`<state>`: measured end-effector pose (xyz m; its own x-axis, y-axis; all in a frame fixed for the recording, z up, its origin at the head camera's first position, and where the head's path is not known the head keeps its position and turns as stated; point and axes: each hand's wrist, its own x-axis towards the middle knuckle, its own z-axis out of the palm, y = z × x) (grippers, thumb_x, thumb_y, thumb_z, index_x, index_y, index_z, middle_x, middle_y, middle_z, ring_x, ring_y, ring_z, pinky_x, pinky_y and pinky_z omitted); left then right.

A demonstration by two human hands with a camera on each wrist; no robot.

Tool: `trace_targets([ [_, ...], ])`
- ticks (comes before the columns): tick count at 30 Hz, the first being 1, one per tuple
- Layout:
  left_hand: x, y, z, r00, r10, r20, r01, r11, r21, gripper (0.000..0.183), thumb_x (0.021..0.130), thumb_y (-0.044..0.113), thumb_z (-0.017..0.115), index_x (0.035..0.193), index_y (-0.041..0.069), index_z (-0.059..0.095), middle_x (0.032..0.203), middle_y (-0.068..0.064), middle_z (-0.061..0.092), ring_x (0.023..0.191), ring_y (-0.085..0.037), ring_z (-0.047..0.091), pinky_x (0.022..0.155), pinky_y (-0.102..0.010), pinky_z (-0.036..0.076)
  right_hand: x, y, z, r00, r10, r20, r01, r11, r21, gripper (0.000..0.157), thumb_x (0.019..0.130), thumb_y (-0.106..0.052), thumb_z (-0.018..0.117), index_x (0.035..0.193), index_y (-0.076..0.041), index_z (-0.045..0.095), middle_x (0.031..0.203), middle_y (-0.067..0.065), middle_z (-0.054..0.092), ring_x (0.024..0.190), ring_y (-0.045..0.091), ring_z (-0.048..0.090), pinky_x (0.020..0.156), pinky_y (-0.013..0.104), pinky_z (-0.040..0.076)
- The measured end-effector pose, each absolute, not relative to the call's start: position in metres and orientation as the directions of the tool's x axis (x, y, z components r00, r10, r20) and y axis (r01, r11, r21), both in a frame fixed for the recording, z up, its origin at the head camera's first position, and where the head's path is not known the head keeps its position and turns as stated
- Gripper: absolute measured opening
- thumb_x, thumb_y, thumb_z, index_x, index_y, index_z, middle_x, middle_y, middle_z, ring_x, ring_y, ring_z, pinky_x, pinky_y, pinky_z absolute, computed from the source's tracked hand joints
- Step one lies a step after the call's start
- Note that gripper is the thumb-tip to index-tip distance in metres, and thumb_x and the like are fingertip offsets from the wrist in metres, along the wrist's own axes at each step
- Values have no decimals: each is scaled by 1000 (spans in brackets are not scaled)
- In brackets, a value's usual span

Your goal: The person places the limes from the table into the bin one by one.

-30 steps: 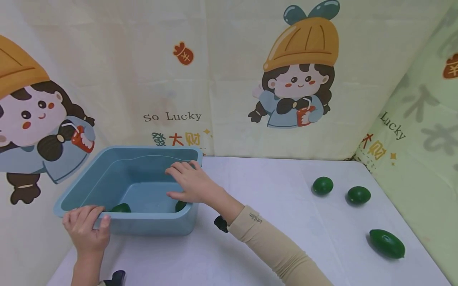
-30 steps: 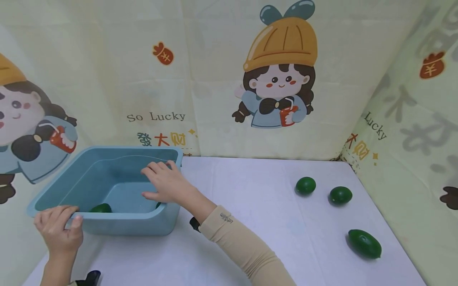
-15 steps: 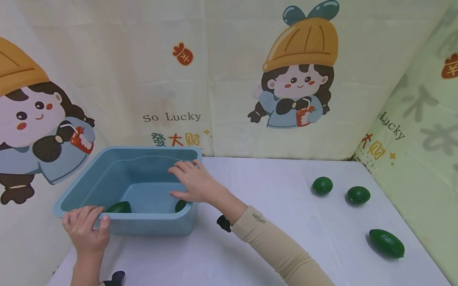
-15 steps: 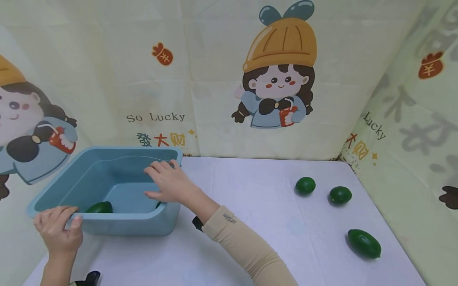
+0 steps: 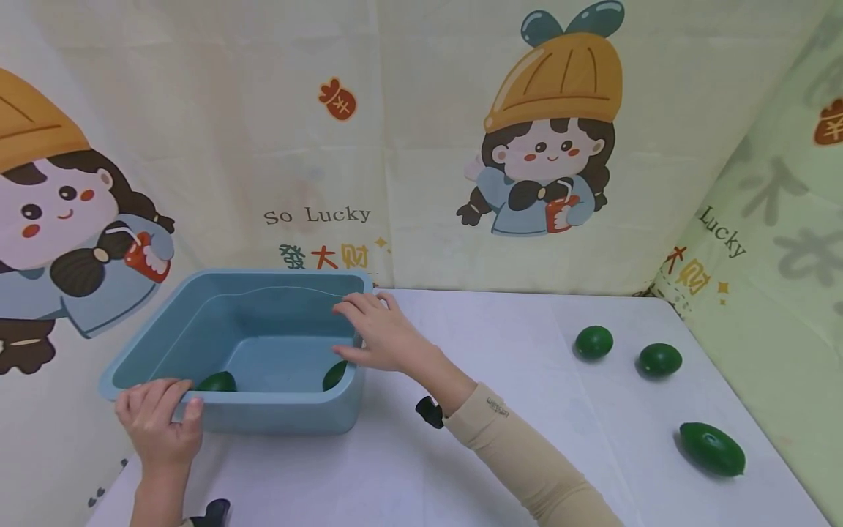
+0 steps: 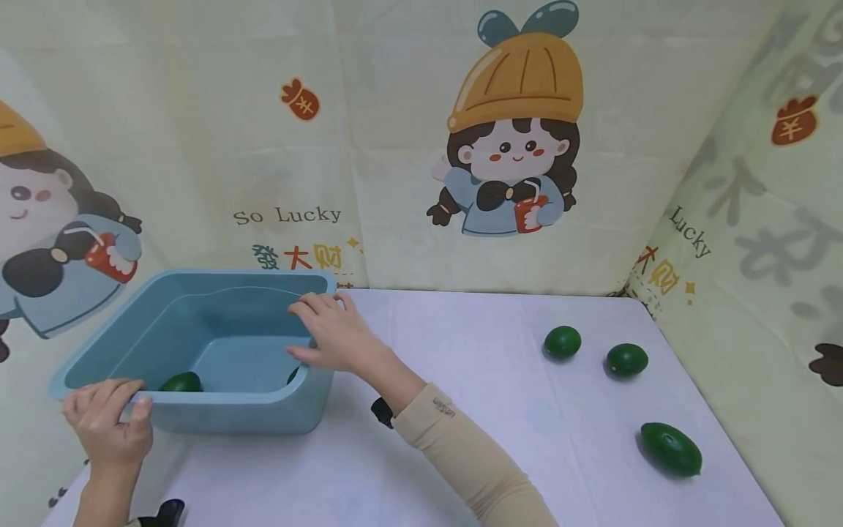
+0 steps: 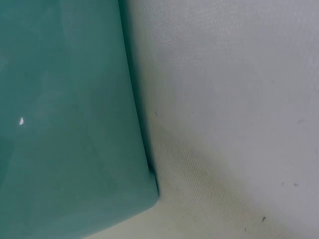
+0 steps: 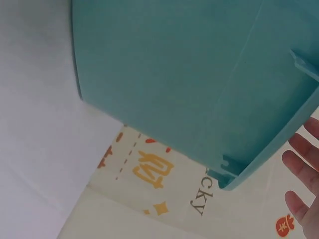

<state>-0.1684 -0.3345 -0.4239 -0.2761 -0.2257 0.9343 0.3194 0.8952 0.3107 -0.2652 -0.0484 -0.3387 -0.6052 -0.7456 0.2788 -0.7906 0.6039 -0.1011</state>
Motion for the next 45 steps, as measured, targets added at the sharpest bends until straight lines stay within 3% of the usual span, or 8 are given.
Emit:
trace_targets([
  [12, -171, -334, -423, -259, -217, 941, 345, 889, 301, 73, 87, 56, 43, 68, -12, 57, 65, -29, 52, 69, -45, 40, 91, -30, 18, -265, -21, -339, -618, -697, 364, -774, 621, -126, 51, 86, -47, 55, 124, -16, 47, 127, 0, 47, 122, 15, 39, 99, 43, 23],
  [18, -171, -331, -420, -237, -219, 947, 356, 887, 294, 72, 87, 56, 43, 67, -12, 57, 64, -29, 52, 68, -45, 39, 88, -33, 20, -263, -8, -341, -658, -660, 362, -742, 651, -161, 52, 86, -47, 55, 126, -15, 47, 130, 1, 46, 124, 17, 38, 100, 45, 23],
  [26, -170, -330, -419, -237, -216, 947, 350, 890, 290, 74, 88, 57, 42, 66, -12, 56, 63, -29, 51, 67, -45, 39, 79, -50, 22, -263, 8, -347, -708, -604, 367, -695, 688, -209, 50, 84, -44, 59, 124, -16, 49, 127, 1, 47, 123, 17, 38, 100, 47, 24],
  [38, -171, -335, -426, -270, -221, 937, 323, 896, 305, 75, 87, 59, 41, 68, -12, 58, 66, -29, 53, 70, -44, 40, 91, -29, 17, -265, 34, -356, -750, -545, 374, -650, 711, -267, 47, 84, -40, 61, 121, -12, 51, 123, 1, 49, 120, 17, 40, 99, 48, 22],
  [45, -169, -335, -426, -278, -220, 935, 309, 901, 304, 73, 87, 57, 42, 69, -12, 58, 67, -29, 54, 71, -44, 41, 89, -31, 18, -268, 54, -363, -776, -498, 387, -613, 741, -275, 47, 84, -39, 61, 120, -13, 49, 122, 1, 49, 118, 16, 42, 99, 47, 22],
])
